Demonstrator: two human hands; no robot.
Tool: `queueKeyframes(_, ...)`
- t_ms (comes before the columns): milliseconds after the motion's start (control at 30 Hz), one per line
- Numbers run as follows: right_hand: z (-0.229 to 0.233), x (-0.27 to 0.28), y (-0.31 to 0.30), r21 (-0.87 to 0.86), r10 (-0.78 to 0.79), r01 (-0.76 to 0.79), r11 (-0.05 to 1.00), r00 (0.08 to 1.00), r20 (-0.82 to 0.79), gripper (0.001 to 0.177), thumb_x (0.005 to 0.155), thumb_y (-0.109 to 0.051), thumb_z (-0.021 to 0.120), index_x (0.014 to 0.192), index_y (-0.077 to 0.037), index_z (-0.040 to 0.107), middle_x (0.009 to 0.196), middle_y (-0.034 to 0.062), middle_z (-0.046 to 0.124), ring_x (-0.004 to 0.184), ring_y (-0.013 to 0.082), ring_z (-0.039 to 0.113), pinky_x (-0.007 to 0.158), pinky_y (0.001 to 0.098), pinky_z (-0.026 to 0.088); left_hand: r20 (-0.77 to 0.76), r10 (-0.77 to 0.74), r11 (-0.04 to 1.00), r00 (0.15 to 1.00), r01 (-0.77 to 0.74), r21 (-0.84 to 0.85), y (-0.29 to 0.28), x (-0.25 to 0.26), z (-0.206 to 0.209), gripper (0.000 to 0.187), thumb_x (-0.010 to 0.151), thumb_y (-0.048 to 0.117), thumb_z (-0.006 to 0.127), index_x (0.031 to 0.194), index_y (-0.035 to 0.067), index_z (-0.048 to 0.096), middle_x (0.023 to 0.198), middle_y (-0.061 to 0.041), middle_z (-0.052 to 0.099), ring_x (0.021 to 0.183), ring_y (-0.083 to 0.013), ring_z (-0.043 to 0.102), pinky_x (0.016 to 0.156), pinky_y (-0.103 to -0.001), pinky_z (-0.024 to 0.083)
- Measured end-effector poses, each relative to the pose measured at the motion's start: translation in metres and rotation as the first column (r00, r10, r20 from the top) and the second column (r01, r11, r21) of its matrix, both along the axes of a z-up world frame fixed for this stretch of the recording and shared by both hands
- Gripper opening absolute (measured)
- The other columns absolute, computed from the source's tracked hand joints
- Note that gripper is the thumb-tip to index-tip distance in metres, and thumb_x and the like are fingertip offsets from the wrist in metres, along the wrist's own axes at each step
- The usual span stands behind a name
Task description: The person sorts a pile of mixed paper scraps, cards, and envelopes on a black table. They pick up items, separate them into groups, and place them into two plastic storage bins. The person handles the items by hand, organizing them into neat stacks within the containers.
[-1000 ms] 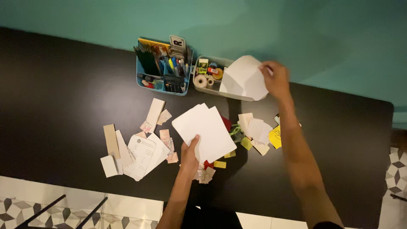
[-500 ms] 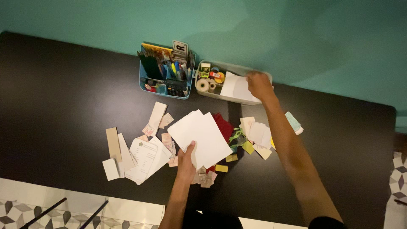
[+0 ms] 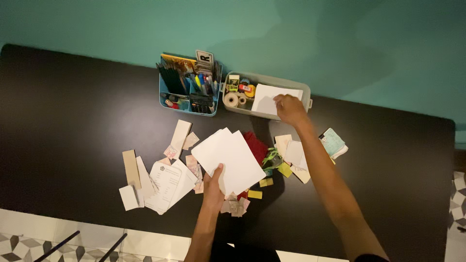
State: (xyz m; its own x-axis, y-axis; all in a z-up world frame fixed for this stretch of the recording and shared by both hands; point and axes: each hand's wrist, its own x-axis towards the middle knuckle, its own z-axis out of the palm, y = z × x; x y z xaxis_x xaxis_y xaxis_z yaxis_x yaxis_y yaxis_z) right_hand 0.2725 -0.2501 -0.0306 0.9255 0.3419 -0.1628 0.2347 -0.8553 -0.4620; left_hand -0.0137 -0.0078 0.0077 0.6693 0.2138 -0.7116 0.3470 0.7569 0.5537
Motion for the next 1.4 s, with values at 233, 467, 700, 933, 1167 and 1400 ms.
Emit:
queueKeyframes(233,-0.054,0.021,-0.016,-0.054,0.064,-0.091,0.994,0.926,-0.372,0.046,0.099,-0.037,0.048,0.135,-0.014,0.064,0.137,0.0153,0.064,0.126,0.0364,0.058,0.110,0.0443,0.041,-0.059,-0.003,1.000,0.998,0.003,-0.001,0.000,0.003,0.007,0.048,0.095,0.023,0.063,0.134,-0.002,0.054,0.123,-0.014,0.064,0.113,-0.0241,0.065,0.089,-0.037,0.056)
queueKeyframes(467,-0.046,0.031,-0.022,-0.095,-0.002,-0.052,0.994,0.866,-0.501,0.052,0.096,-0.045,0.049,0.135,-0.016,0.065,0.142,0.0123,0.061,0.128,0.0334,0.059,0.109,0.0416,0.045,-0.050,-0.023,1.000,0.998,0.024,0.018,-0.003,0.000,0.007,0.050,0.095,0.025,0.064,0.135,-0.002,0.052,0.123,-0.016,0.064,0.113,-0.0241,0.065,0.089,-0.037,0.055)
queueKeyframes(700,0.025,-0.001,-0.009,0.312,-0.080,0.144,0.939,0.975,-0.208,0.037,0.101,-0.030,0.059,0.129,-0.008,0.071,0.114,0.0164,0.076,0.100,0.0267,0.074,0.090,0.0370,0.058,-0.035,0.017,1.000,0.999,-0.018,-0.013,-0.005,0.003,0.013,0.054,0.091,0.025,0.067,0.134,-0.005,0.053,0.125,-0.015,0.064,0.112,-0.0258,0.065,0.089,-0.038,0.054)
queueKeyframes(933,0.098,-0.101,0.031,0.605,0.110,0.268,0.749,0.851,-0.513,0.043,0.090,-0.024,0.075,0.128,-0.007,0.067,0.102,0.0068,0.077,0.092,0.0150,0.072,0.083,0.0287,0.060,-0.007,-0.014,1.000,1.000,0.014,-0.007,-0.014,0.014,0.016,0.054,0.094,0.021,0.067,0.138,-0.006,0.052,0.130,-0.018,0.062,0.118,-0.0261,0.063,0.097,-0.037,0.053)
queueKeyframes(1167,0.070,-0.152,0.024,0.502,-0.002,0.464,0.730,0.735,-0.678,0.039,0.083,-0.017,0.083,0.115,0.001,0.071,0.096,0.0091,0.075,0.085,0.0152,0.068,0.074,0.0289,0.056,0.024,-0.021,1.000,0.999,0.021,-0.011,-0.019,0.015,0.018,0.059,0.093,0.025,0.067,0.141,-0.005,0.048,0.135,-0.016,0.060,0.122,-0.0257,0.061,0.100,-0.037,0.052)
queueKeyframes(1400,0.072,-0.104,-0.042,0.458,-0.355,0.503,0.733,0.857,-0.374,0.023,0.096,-0.021,0.071,0.112,-0.005,0.073,0.092,0.0035,0.073,0.082,0.0112,0.065,0.074,0.0279,0.053,-0.110,-0.060,0.998,0.992,0.061,0.010,-0.014,0.005,0.023,0.056,0.093,0.026,0.066,0.139,-0.001,0.049,0.131,-0.017,0.061,0.120,-0.0255,0.063,0.096,-0.038,0.055)
